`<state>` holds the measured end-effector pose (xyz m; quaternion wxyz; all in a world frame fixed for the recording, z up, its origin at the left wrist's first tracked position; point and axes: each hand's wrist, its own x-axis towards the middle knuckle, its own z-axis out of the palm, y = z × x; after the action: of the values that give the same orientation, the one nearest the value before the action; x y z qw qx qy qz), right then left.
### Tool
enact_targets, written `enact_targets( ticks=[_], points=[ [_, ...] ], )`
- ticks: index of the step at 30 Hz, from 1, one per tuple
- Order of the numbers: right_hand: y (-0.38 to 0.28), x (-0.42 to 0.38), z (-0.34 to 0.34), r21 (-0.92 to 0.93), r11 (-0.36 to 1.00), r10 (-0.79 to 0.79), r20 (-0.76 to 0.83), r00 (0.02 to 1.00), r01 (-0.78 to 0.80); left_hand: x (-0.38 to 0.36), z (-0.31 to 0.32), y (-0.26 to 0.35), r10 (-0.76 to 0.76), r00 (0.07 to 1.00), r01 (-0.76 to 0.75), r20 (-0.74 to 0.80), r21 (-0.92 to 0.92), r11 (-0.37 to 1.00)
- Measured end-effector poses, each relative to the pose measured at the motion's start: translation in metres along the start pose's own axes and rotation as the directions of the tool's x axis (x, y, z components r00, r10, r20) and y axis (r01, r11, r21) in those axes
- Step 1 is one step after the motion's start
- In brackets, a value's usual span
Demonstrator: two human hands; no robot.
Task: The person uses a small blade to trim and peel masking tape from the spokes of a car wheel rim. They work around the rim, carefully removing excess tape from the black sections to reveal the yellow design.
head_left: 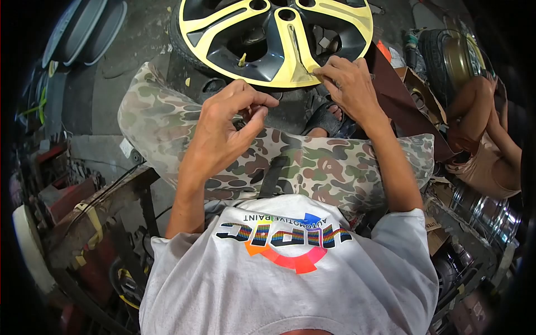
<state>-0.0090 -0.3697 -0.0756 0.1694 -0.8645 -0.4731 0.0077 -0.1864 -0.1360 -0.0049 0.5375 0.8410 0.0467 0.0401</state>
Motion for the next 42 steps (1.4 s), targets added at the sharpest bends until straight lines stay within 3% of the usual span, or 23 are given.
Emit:
enact_targets(
  ticks=[4, 6, 8, 12, 13, 15, 16, 19, 31, 42],
  points=[
    [-0.006, -0.011, 0.002, 0.035, 0.999, 0.038, 0.021, 0.999, -0.038, 0.000, 0.007, 0.002, -0.110, 0.991, 0.116, 0.075, -0.083, 0.990],
    [-0.006, -0.017, 0.009, 0.226, 0.966, 0.144, -0.063, 0.988, -0.126, -0.001, 0.020, -0.004, -0.142, 0.986, 0.151, 0.088, -0.108, 0.983],
    [-0.012, -0.021, 0.011, 0.251, 0.950, 0.217, -0.106, 0.970, -0.185, -0.003, 0.040, -0.016, 0.076, 0.995, -0.071, 0.067, -0.065, 0.995],
    [-0.034, -0.033, 0.009, 0.260, 0.912, 0.352, -0.092, 0.932, -0.318, -0.002, 0.070, -0.020, 0.034, 0.980, -0.016, 0.197, -0.094, 0.995],
    [-0.038, -0.034, 0.010, 0.257, 0.912, 0.351, -0.088, 0.932, -0.319, -0.001, 0.079, -0.021, 0.033, 0.980, -0.014, 0.196, -0.098, 0.995],
    [-0.044, -0.035, 0.016, 0.141, 0.964, 0.250, -0.191, 0.949, -0.226, -0.001, 0.095, -0.028, 0.159, 0.983, -0.164, 0.091, 0.046, 0.985],
    [-0.044, -0.035, 0.021, 0.133, 0.967, 0.239, -0.193, 0.952, -0.216, 0.000, 0.095, -0.027, 0.068, 0.978, -0.072, 0.196, 0.013, 0.997],
    [-0.049, -0.035, 0.022, 0.064, 0.977, 0.211, -0.167, 0.963, -0.203, -0.002, 0.102, -0.033, 0.144, 0.979, -0.160, 0.148, 0.107, 0.981],
    [-0.051, -0.036, 0.033, -0.054, 0.988, 0.135, -0.186, 0.973, -0.147, 0.003, 0.102, -0.041, 0.037, 0.959, -0.072, 0.282, 0.117, 0.990],
    [-0.046, -0.038, 0.039, -0.015, 0.991, 0.127, -0.274, 0.953, -0.136, 0.006, 0.106, -0.044, 0.046, 0.962, -0.087, 0.270, 0.139, 0.986]
  ],
)
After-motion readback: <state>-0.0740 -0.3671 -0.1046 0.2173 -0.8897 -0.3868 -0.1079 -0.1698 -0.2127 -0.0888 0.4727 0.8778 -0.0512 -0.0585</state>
